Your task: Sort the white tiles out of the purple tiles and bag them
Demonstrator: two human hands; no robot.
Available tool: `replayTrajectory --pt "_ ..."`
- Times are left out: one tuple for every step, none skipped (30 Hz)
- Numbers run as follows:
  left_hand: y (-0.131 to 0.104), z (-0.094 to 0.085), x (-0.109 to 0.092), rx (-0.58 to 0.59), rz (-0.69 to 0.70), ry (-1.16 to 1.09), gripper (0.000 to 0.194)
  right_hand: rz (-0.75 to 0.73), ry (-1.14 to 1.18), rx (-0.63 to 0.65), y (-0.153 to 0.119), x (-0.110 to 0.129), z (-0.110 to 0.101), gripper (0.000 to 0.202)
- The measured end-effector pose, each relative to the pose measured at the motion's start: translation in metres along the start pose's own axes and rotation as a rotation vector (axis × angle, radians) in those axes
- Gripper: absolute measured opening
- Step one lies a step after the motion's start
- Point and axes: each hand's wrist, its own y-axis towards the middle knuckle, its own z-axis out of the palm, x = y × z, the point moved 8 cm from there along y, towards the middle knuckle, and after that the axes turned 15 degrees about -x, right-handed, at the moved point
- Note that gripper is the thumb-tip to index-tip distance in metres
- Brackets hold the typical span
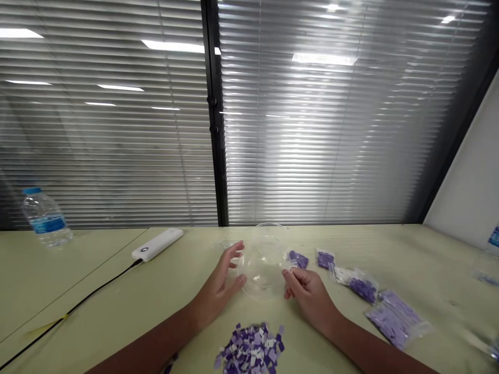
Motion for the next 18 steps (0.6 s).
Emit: replayTrajectory --pt "0.001 0.000 0.002 -0.012 -0.033 -0.002 0.069 0.017 0.031 0.040 0.000 0.001 0.004 0.059" --pt "0.002 0.000 0.005 -0.024 -0.064 -0.008 0.068 0.026 0.061 0.080 -0.001 0.003 0.009 0.059" --pt "0.004 0.000 0.008 -0.038 -0.094 -0.017 0.066 0.028 0.089 0.117 -0.002 0.006 0.012 0.058" --pt "0.006 -0.001 0.012 -0.058 -0.121 -0.026 0.063 0.026 0.112 0.148 -0.003 0.009 0.014 0.058" --pt "0.008 -0.004 0.015 -0.090 -0.146 -0.031 0.062 0.022 0.130 0.170 -0.005 0.013 0.015 0.057" --pt "0.010 -0.007 0.019 -0.134 -0.168 -0.031 0.060 0.018 0.144 0.185 -0.006 0.016 0.015 0.055" --pt "0.012 -0.011 0.023 -0.186 -0.187 -0.026 0.059 0.013 0.152 0.194 -0.007 0.018 0.015 0.053" --pt "0.014 -0.016 0.026 -0.243 -0.203 -0.019 0.058 0.003 0.151 0.204 -0.008 0.021 0.014 0.050" --pt "0.015 -0.021 0.028 -0.299 -0.213 -0.009 0.057 -0.015 0.142 0.218 -0.010 0.024 0.014 0.047" --pt "0.016 -0.026 0.029 -0.351 -0.218 0.000 0.055 -0.044 0.126 0.234 -0.011 0.028 0.014 0.042" --pt "0.016 -0.030 0.030 -0.395 -0.218 0.009 0.053 -0.083 0.105 0.252 -0.013 0.031 0.015 0.038" --pt "0.015 -0.033 0.029 -0.429 -0.213 0.016 0.052 -0.128 0.083 0.273 -0.016 0.035 0.016 0.033" --pt "0.015 -0.035 0.027 -0.456 -0.204 0.022 0.050 -0.173 0.063 0.291 -0.018 0.039 0.017 0.029" --pt "0.014 -0.037 0.025 -0.478 -0.192 0.029 0.049 -0.208 0.048 0.304 -0.021 0.042 0.019 0.027" --pt "0.013 -0.039 0.023 -0.498 -0.179 0.037 0.047 -0.233 0.037 0.313 -0.023 0.045 0.019 0.026" --pt "0.012 -0.041 0.021 -0.518 -0.168 0.048 0.046 -0.245 0.028 0.322 -0.026 0.046 0.020 0.026" --pt "0.011 -0.043 0.020 -0.538 -0.160 0.061 0.045 -0.245 0.022 0.329 -0.028 0.047 0.021 0.028" --pt "0.010 -0.046 0.020 -0.554 -0.159 0.076 0.045 -0.234 0.020 0.332 -0.031 0.048 0.021 0.030"
